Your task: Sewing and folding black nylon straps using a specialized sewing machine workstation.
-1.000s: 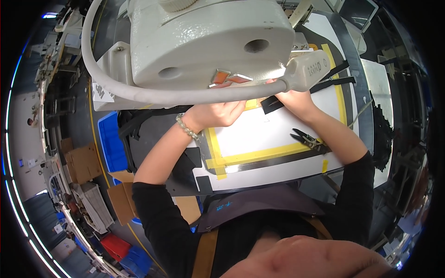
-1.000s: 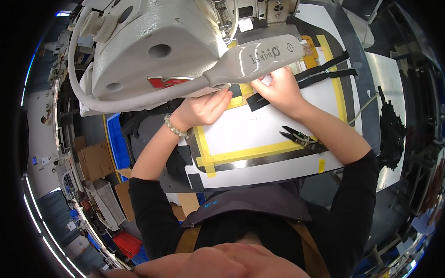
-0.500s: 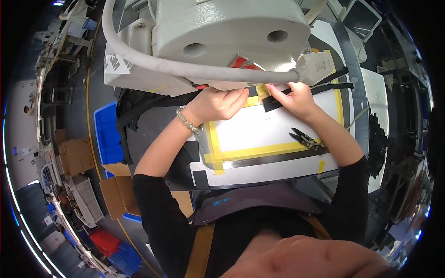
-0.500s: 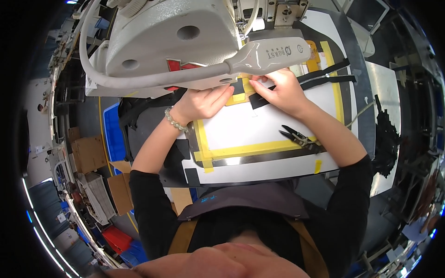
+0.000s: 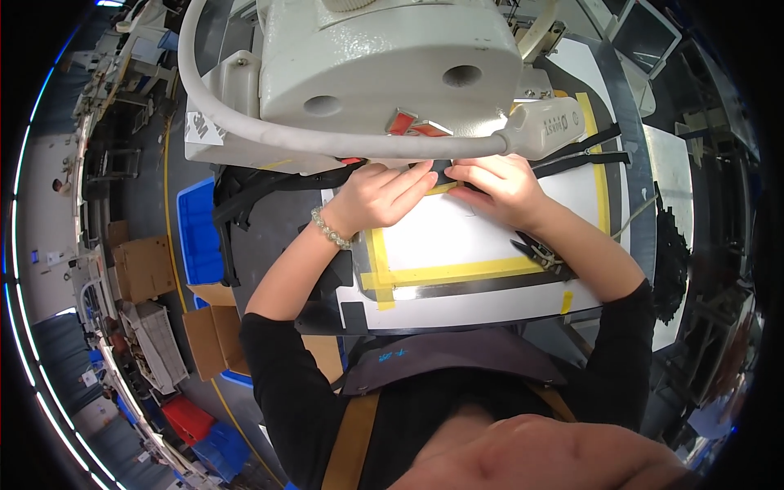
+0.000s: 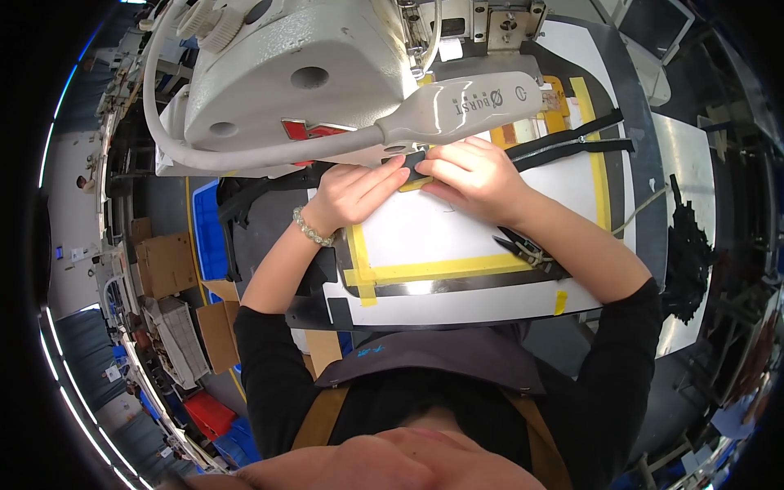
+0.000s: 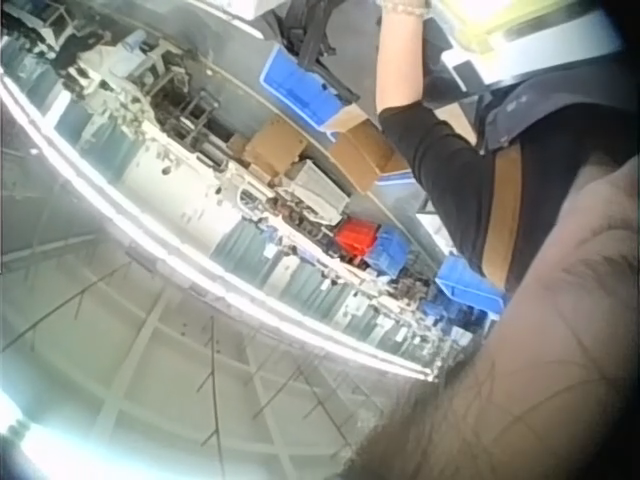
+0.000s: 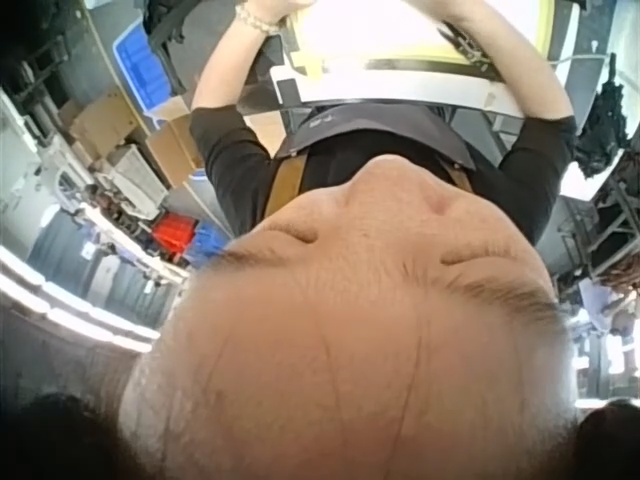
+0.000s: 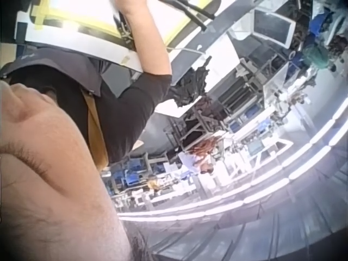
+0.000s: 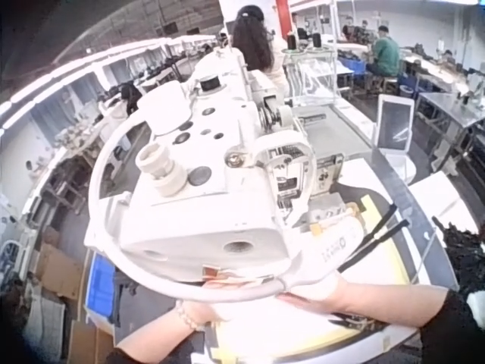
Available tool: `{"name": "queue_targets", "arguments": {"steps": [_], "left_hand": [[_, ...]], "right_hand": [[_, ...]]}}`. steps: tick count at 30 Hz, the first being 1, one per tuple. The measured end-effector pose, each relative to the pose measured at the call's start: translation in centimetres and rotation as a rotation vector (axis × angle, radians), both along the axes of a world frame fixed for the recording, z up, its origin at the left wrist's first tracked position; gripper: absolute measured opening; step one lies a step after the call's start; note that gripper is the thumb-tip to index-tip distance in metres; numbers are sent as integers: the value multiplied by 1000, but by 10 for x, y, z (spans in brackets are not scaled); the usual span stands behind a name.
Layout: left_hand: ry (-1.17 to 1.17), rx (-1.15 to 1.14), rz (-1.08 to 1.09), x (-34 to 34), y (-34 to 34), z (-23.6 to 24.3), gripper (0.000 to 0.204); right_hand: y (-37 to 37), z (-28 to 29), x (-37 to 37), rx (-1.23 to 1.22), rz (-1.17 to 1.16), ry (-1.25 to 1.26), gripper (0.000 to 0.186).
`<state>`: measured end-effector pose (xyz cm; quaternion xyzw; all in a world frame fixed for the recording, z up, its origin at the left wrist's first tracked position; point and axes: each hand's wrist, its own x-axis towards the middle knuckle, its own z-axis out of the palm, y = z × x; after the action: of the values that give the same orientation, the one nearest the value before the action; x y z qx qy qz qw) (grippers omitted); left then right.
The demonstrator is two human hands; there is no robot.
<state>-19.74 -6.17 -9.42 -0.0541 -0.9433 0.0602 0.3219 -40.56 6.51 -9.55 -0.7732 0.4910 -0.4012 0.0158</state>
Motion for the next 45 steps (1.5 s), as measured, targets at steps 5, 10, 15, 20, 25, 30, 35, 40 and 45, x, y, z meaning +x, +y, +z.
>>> {"name": "queue_targets", "arguments": {"steps": [5, 10, 15, 20, 25, 30, 35, 40, 45], "left_hand": [[-2, -37, -19, -7, 0, 4, 17], [-3, -4, 9, -8, 2, 0, 17], [-9, 204, 94, -8, 9, 4, 16], [-21, 210, 129, -11, 14, 7, 14], [-20, 179, 115, -13, 14, 5, 13], [-35, 142, 122, -13, 14, 5, 12], [-31, 34, 120, -14, 15, 7, 12], [-3, 73, 109, -15, 16, 5, 15], [18, 251, 87, -17, 16, 10, 19]], "right_hand": [[-3, -9, 1, -62, -17, 142, 20], [-6, -13, 2, -123, -24, 204, 21], [-4, -14, 4, -65, -11, 156, 21], [-2, -12, 4, -23, -25, 125, 21], [-3, -12, 4, 11, -31, 55, 19], [-8, -2, 4, 44, -16, -52, 17], [1, 1, 6, -7, -44, 123, 14], [13, -2, 15, -107, -74, 364, 25], [16, 2, 20, -70, -71, 350, 27]]}}
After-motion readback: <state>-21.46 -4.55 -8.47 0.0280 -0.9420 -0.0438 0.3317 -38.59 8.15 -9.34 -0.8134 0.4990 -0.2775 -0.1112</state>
